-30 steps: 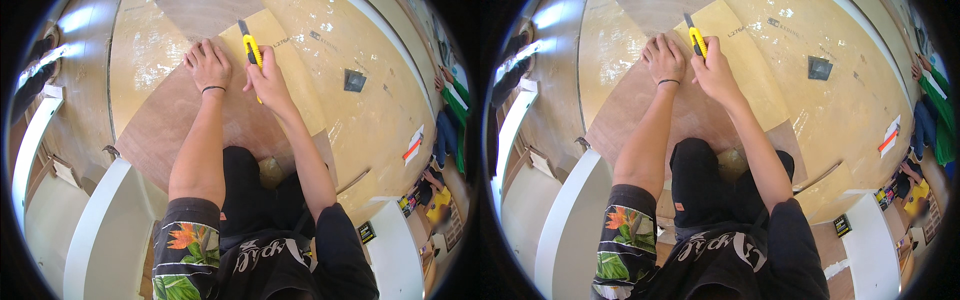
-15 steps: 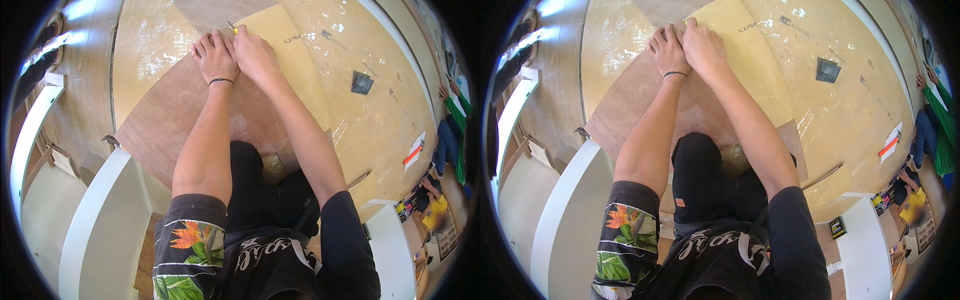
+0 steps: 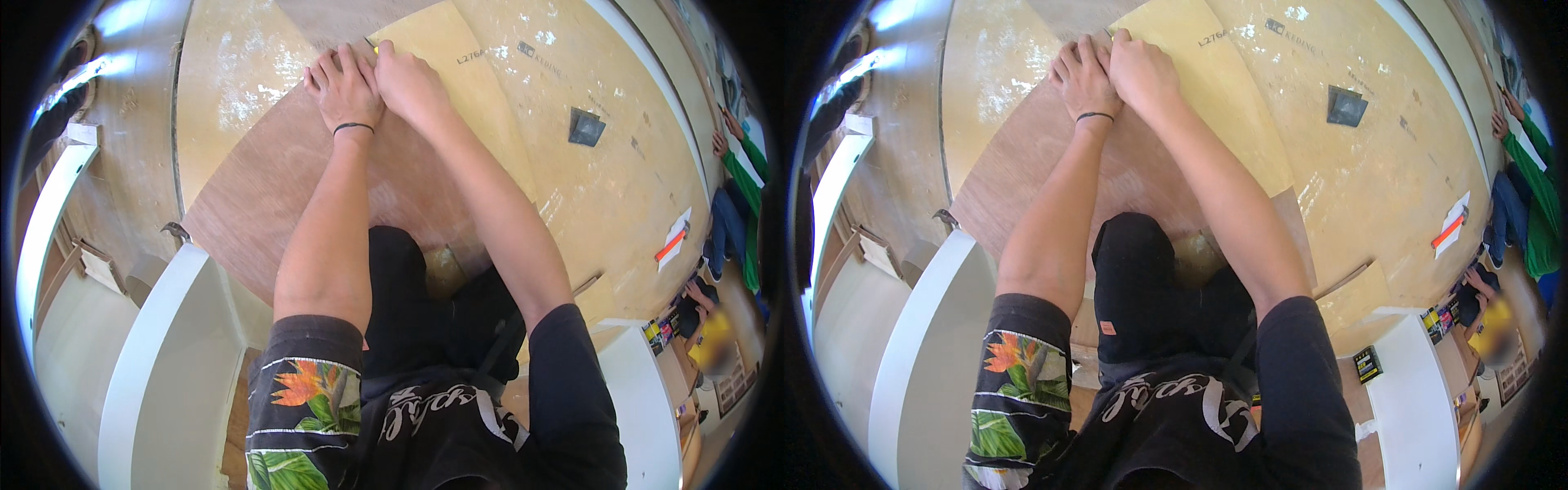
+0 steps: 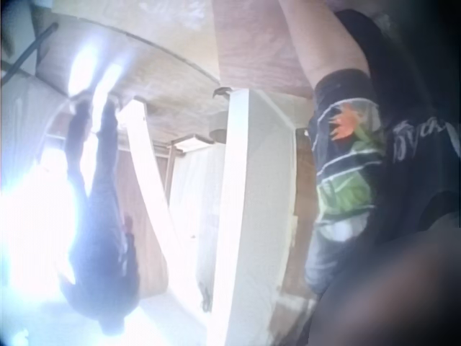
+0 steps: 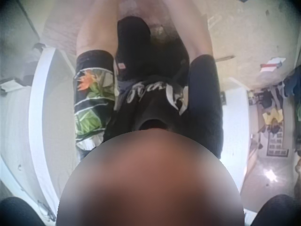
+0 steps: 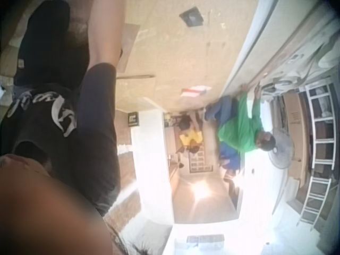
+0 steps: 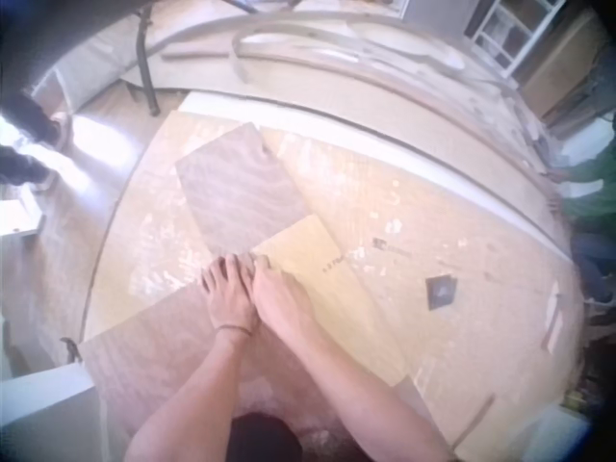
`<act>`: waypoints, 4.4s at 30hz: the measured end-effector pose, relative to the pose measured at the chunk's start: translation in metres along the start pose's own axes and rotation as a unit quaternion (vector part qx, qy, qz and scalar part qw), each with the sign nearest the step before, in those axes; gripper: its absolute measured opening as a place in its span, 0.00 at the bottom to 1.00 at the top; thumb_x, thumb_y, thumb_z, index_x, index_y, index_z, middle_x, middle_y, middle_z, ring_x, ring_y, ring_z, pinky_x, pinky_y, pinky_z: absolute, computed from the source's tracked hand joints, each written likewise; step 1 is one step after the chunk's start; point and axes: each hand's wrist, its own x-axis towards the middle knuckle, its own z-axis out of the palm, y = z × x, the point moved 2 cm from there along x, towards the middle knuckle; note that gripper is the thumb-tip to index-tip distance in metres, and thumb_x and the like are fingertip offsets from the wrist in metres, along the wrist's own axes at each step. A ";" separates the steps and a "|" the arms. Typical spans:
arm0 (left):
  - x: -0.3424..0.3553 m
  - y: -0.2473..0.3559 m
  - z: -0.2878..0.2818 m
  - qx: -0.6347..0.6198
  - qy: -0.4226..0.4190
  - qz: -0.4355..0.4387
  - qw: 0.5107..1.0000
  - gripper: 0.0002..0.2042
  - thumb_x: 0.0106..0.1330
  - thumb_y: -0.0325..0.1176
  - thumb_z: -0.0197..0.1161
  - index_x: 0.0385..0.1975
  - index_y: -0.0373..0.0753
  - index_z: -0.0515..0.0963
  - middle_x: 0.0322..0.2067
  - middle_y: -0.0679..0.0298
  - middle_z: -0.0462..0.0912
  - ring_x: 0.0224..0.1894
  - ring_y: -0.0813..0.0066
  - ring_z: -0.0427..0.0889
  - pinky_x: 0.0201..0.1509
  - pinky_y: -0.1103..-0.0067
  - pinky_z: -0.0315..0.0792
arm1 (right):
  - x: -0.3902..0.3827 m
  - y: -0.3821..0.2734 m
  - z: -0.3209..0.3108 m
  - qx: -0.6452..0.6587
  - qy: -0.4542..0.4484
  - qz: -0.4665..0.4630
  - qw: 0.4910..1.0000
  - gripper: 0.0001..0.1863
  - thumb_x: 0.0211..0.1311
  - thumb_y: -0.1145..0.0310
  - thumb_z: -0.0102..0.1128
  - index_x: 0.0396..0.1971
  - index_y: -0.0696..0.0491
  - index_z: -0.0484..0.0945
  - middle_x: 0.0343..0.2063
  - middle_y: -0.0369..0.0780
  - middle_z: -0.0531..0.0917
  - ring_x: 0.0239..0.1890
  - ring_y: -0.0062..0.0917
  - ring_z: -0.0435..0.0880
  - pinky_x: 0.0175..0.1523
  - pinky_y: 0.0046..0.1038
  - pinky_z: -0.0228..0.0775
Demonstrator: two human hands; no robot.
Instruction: The person positions a large wood panel on the floor, uses a utility knife and a straight edge to score and cut the panel into smaller pieces, and sets the cut pieces aside. Other workers are present in the background.
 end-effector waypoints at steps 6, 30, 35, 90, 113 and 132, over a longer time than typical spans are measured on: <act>0.000 -0.002 0.005 0.012 0.016 0.015 1.000 0.19 0.72 0.45 0.45 0.56 0.41 0.70 0.55 0.52 0.68 0.62 0.56 0.63 0.68 0.57 0.48 | 0.007 0.008 0.004 0.006 -0.011 -0.016 1.000 0.16 0.68 0.64 0.47 0.43 0.63 0.71 0.35 0.59 0.83 0.41 0.53 0.84 0.45 0.48 0.77; 0.001 0.000 0.004 -0.006 0.071 0.023 0.997 0.17 0.69 0.42 0.49 0.49 0.39 0.73 0.49 0.51 0.72 0.58 0.54 0.68 0.68 0.54 0.51 | 0.001 0.023 0.018 -0.015 -0.024 -0.008 1.000 0.16 0.68 0.64 0.47 0.44 0.63 0.71 0.35 0.58 0.83 0.41 0.51 0.84 0.45 0.47 0.77; 0.000 -0.001 0.006 -0.023 0.070 0.030 0.997 0.17 0.70 0.42 0.48 0.50 0.38 0.73 0.50 0.50 0.71 0.58 0.55 0.67 0.67 0.55 0.51 | -0.019 0.028 0.018 0.001 -0.023 0.016 1.000 0.15 0.70 0.64 0.45 0.45 0.62 0.71 0.33 0.57 0.83 0.39 0.52 0.84 0.44 0.47 0.77; -0.003 -0.001 0.004 -0.030 0.083 0.032 0.996 0.17 0.72 0.40 0.49 0.52 0.36 0.74 0.50 0.43 0.72 0.53 0.43 0.69 0.60 0.56 0.63 | -0.291 0.151 0.042 -0.052 -0.142 0.138 0.979 0.10 0.71 0.65 0.46 0.42 0.57 0.66 0.21 0.53 0.81 0.28 0.52 0.83 0.31 0.51 0.75; -0.003 -0.003 0.009 -0.019 0.067 0.028 0.997 0.17 0.71 0.42 0.49 0.51 0.39 0.74 0.49 0.51 0.72 0.54 0.51 0.68 0.64 0.58 0.56 | -0.324 0.162 0.034 -0.077 -0.190 0.173 0.963 0.10 0.72 0.66 0.44 0.42 0.58 0.66 0.23 0.56 0.82 0.30 0.52 0.84 0.34 0.51 0.77; 0.001 0.004 -0.004 -0.028 0.023 -0.011 0.999 0.17 0.71 0.42 0.48 0.52 0.41 0.73 0.51 0.53 0.71 0.59 0.56 0.66 0.68 0.56 0.51 | -0.006 0.011 0.000 0.070 0.054 -0.028 0.996 0.15 0.73 0.60 0.43 0.42 0.58 0.70 0.26 0.55 0.83 0.32 0.53 0.83 0.37 0.50 0.75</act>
